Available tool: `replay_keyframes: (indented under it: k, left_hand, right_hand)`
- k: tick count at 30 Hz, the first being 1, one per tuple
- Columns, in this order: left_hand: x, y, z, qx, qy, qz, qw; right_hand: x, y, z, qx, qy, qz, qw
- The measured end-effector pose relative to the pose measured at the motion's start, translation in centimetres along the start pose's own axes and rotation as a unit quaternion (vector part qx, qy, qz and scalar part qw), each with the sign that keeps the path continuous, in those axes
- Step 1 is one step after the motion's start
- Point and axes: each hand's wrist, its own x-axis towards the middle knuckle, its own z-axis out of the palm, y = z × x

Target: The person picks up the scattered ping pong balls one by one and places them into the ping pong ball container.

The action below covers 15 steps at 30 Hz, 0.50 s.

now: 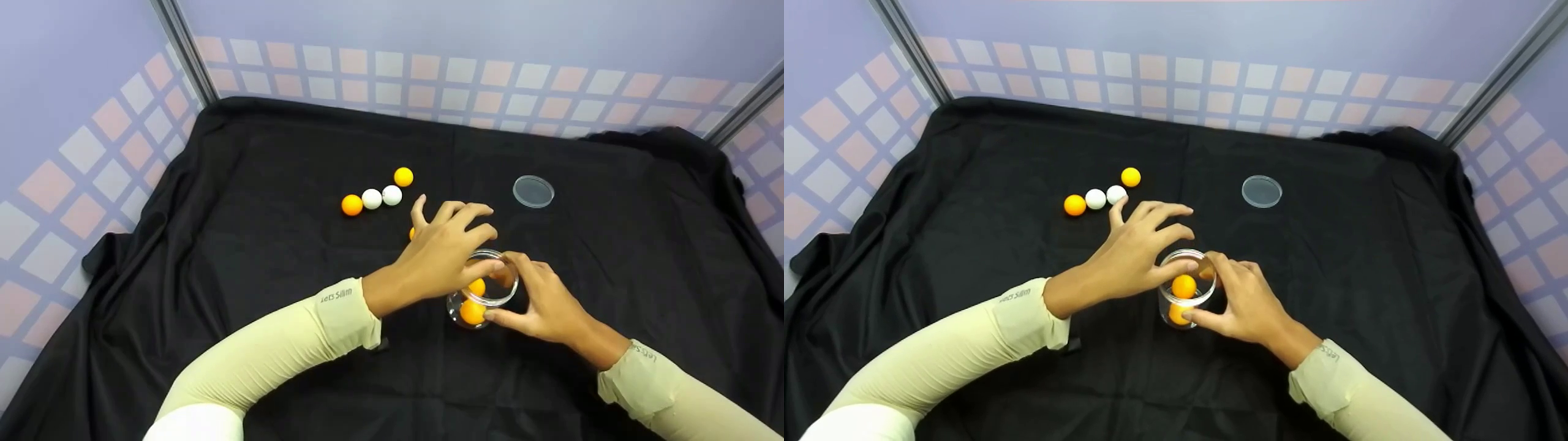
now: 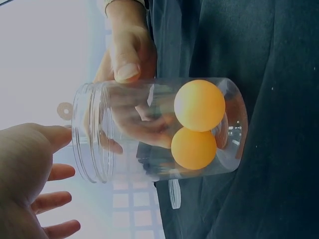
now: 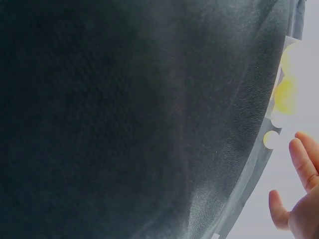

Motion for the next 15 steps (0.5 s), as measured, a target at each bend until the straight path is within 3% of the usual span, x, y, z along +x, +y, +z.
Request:
replay_keyframes:
  k: [8,15]
  left_hand:
    - [0.9,-1.1,0.2,-0.005,-0.001,-0.027,0.9996]
    - [1.8,-3.0,0.7,-0.002,-0.002,-0.063,0.998]
  right_hand:
    - [0.0,0.0,0.1,0.005,0.002,-0.007,1.0]
    - [-0.1,0.0,0.1,0.011,0.001,0.006,0.9999]
